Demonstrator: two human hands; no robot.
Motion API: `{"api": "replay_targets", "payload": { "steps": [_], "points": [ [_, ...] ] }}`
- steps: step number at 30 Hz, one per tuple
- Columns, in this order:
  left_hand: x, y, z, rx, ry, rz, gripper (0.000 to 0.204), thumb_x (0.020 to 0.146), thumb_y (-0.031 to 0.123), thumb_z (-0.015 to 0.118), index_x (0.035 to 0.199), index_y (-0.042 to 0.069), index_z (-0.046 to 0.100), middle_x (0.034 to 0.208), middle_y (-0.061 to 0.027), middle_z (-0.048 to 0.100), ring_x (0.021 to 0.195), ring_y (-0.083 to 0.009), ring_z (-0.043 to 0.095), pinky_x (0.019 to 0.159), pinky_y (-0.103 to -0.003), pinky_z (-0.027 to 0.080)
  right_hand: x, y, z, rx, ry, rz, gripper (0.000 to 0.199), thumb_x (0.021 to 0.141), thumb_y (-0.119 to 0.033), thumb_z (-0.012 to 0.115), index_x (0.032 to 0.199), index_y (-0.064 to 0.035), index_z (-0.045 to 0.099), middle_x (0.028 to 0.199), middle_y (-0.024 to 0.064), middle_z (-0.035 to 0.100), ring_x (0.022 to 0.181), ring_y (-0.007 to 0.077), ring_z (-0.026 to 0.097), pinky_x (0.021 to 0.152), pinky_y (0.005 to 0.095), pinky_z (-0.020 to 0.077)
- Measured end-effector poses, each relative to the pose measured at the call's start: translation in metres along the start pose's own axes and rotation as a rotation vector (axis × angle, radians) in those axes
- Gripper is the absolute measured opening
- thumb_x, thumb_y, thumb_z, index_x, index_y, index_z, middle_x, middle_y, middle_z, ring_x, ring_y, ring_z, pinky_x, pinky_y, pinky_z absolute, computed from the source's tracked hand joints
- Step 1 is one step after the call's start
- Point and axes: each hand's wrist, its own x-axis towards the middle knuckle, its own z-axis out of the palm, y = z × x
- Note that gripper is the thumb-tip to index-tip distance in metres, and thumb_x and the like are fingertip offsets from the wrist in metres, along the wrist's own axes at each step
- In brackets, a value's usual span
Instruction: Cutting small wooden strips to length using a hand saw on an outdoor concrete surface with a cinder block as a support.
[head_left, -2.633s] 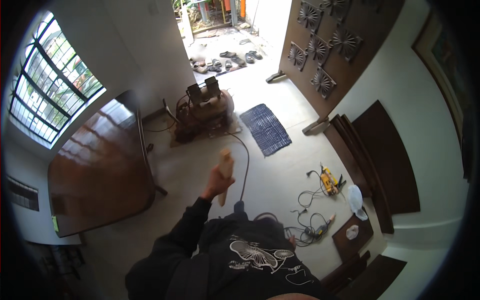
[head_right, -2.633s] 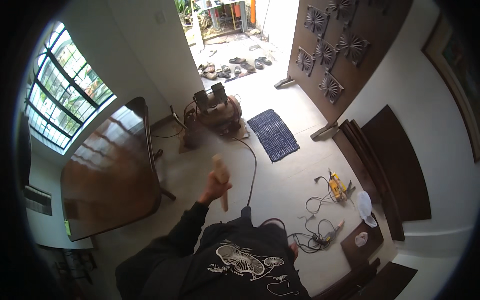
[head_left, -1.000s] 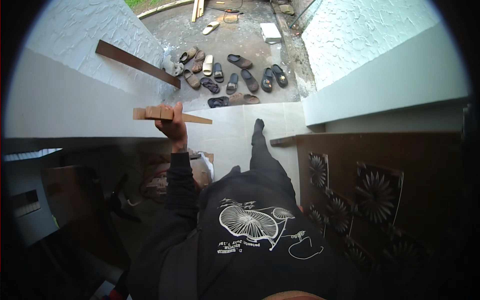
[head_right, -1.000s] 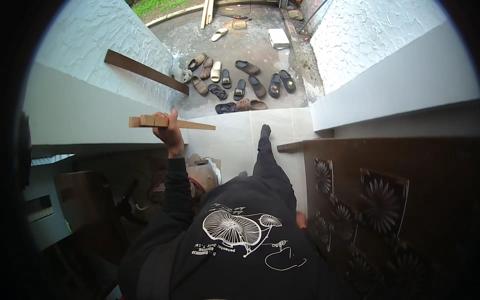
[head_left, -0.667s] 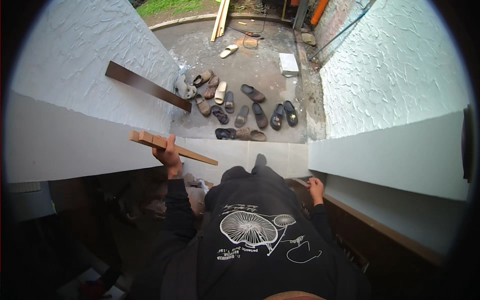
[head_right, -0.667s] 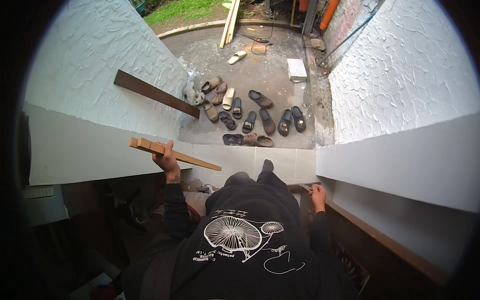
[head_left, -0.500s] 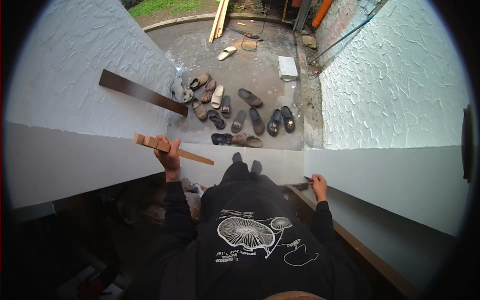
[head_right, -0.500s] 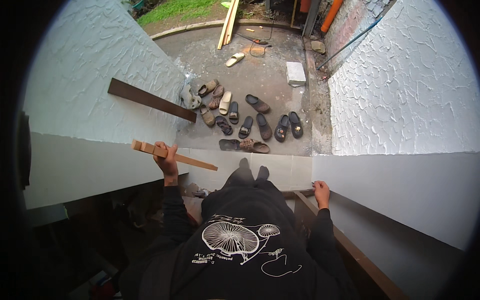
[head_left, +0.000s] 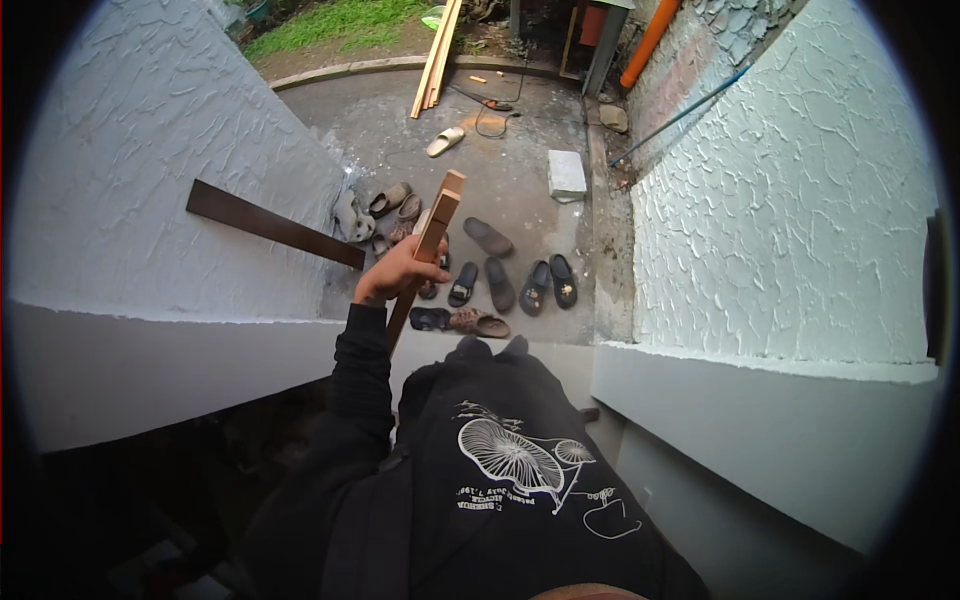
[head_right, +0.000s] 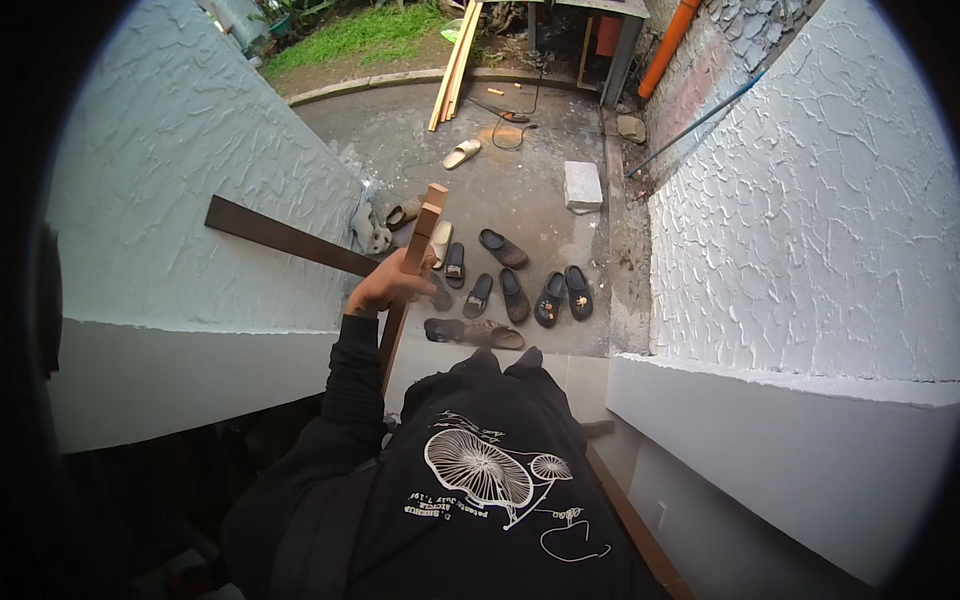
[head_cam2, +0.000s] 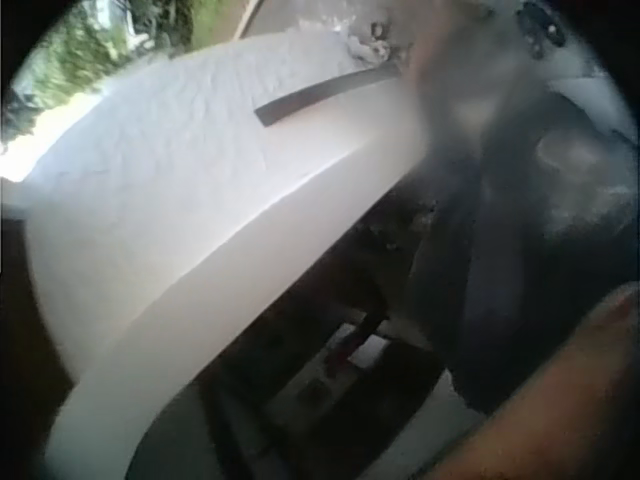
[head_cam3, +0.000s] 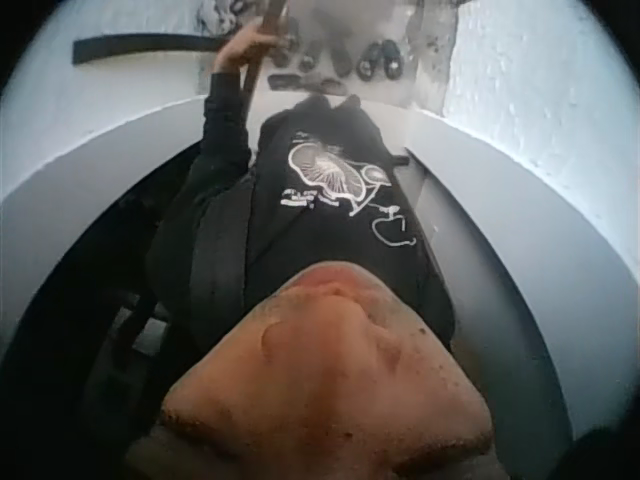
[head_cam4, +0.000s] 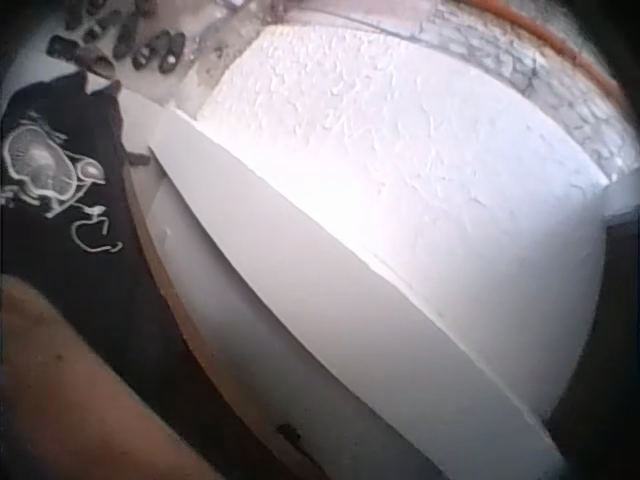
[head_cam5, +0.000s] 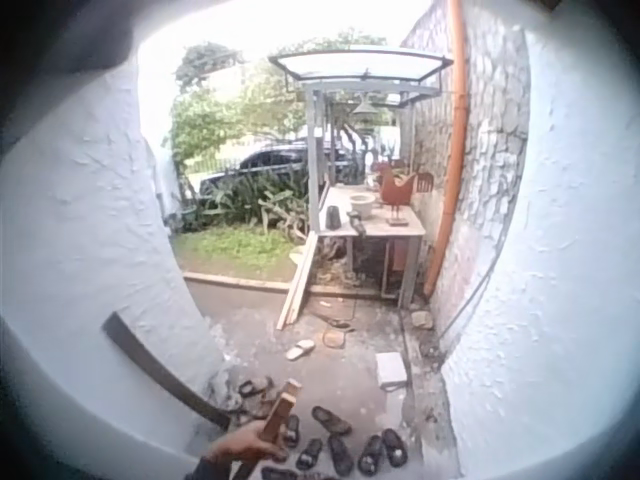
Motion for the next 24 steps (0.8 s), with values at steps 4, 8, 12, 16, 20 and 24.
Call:
{"api": "replay_targets", "payload": {
  "steps": [4, 8, 12, 16, 20, 24],
  "points": [
    [0.03, -0.009, 0.001, 0.035, -0.024, -0.139, 0.04, 0.078, 0.009, 0.089, 0.105, 0.009, 0.059, 0.08, 0.0033, 0.057, 0.067, -0.0097, 0.058, 0.058, -0.029, 0.045, 0.022, 0.07, -0.001, -0.141, -0.011, -0.022, 0.02, 0.101, -0.021, 0.064, 0.098, -0.0023, 0.072, 0.079, 0.0053, 0.07, 0.068, 0.0141, 0.065, 0.061, 0.0283, 0.0512],
    [0.056, -0.029, 0.0, 0.124, -0.029, -0.253, 0.043, 0.075, 0.013, 0.091, 0.106, 0.009, 0.061, 0.088, 0.0038, 0.057, 0.077, -0.0095, 0.056, 0.067, -0.028, 0.044, -0.029, 0.097, -0.093, -0.27, 0.007, -0.011, 0.021, 0.101, -0.021, 0.064, 0.1, -0.0021, 0.071, 0.08, 0.0053, 0.07, 0.069, 0.0144, 0.065, 0.061, 0.0283, 0.0513],
    [0.092, -0.011, 0.029, 0.213, -0.098, -0.221, 0.045, 0.075, 0.014, 0.091, 0.108, 0.008, 0.061, 0.092, 0.0034, 0.058, 0.082, -0.0096, 0.056, 0.073, -0.027, 0.045, 0.018, -0.131, -0.114, 0.557, 0.178, 0.303, 0.023, 0.103, -0.026, 0.066, 0.111, -0.005, 0.071, 0.091, 0.0048, 0.074, 0.074, 0.0129, 0.066, 0.062, 0.0284, 0.0514],
    [0.114, 0.005, 0.031, 0.155, -0.158, -0.298, 0.043, 0.077, 0.016, 0.089, 0.109, 0.008, 0.061, 0.092, 0.003, 0.058, 0.081, -0.0099, 0.056, 0.072, -0.028, 0.044, 0.013, -0.156, -0.144, 0.507, 0.309, 0.208, 0.022, 0.103, -0.029, 0.069, 0.112, -0.0095, 0.071, 0.095, 0.003, 0.076, 0.073, 0.011, 0.066, 0.06, 0.0274, 0.05],
    [0.12, 0.001, 0.022, -0.005, -0.21, -0.327, 0.036, 0.08, 0.023, 0.087, 0.102, 0.01, 0.062, 0.08, 0.0032, 0.057, 0.063, -0.0108, 0.052, 0.057, -0.029, 0.04, -0.004, -0.204, -0.151, 0.439, 0.236, 0.273, 0.023, 0.103, -0.03, 0.069, 0.112, -0.0092, 0.072, 0.096, 0.0032, 0.076, 0.073, 0.0111, 0.066, 0.061, 0.027, 0.0506],
    [0.125, 0.008, 0.008, -0.024, -0.24, -0.398, 0.034, 0.083, 0.024, 0.085, 0.103, 0.009, 0.062, 0.082, 0.0032, 0.054, 0.065, -0.011, 0.05, 0.058, -0.03, 0.039, 0.019, -0.237, -0.149, 0.325, 0.103, 0.272, 0.027, 0.103, -0.026, 0.067, 0.114, -0.0018, 0.072, 0.098, 0.007, 0.075, 0.079, 0.0156, 0.067, 0.068, 0.0293, 0.0536]
  ]
}}
